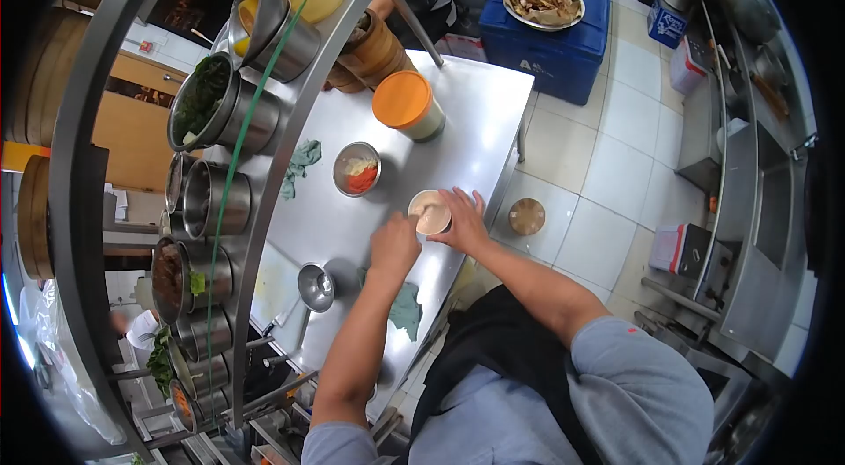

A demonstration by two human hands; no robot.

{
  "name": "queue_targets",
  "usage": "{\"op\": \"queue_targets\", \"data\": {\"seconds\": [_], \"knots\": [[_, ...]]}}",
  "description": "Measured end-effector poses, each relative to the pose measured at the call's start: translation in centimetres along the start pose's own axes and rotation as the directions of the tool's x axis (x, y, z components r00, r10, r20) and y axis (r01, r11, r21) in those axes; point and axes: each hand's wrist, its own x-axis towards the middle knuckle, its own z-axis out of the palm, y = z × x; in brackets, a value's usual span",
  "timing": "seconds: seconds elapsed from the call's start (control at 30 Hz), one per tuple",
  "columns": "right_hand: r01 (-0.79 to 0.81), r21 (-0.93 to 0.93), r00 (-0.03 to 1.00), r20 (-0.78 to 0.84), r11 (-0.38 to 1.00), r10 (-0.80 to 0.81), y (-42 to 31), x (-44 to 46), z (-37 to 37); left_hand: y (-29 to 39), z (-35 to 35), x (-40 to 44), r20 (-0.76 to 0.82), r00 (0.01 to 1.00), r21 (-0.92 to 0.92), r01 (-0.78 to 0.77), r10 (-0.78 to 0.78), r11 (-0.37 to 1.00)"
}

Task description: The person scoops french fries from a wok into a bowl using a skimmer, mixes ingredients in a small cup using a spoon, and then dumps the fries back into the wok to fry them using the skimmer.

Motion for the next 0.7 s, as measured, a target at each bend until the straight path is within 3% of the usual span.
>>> {"op": "queue_targets", "data": {"seconds": [0.07,0.17,0.23,0.33,0.57,0.67,0.7], "knots": [[-0.01,-0.003,1.0,0.008,1.0,0.01,-0.2,0.0,0.1,-0.3,0.1,0.0,-0.049,0.999,0.029,0.019,-0.017,0.999],[-0.014,-0.013,1.0,0.017,1.0,0.014,-0.2,0.3,-0.3,-1.0,0.7,0.3,0.065,0.992,0.041,0.106,-0.108,0.994],[-0.023,-0.008,0.999,0.026,1.0,0.023,-0.2,0.0,0.0,-0.7,0.8,-0.5,0.075,0.994,-0.116,0.088,-0.08,0.989],[-0.004,-0.018,1.0,-0.024,1.0,0.004,0.0,0.0,0.3,1.0,1.0,-1.2,0.15,0.985,-0.03,0.088,-0.082,0.996],[0.007,-0.024,1.0,0.013,1.0,-0.006,-0.1,0.4,-0.2,-1.1,2.1,0.1,0.092,0.986,-0.12,0.149,-0.139,0.982],[0.003,-0.045,1.0,-0.007,0.999,-0.003,0.1,1.0,-0.8,-3.6,3.4,0.9,0.06,0.981,-0.223,0.195,-0.187,0.955],[-0.01,-0.06,1.0,-0.027,0.998,0.009,0.2,1.4,-0.9,-4.7,4.5,1.5,0.017,0.985,-0.354,0.166,-0.171,0.921]]}}
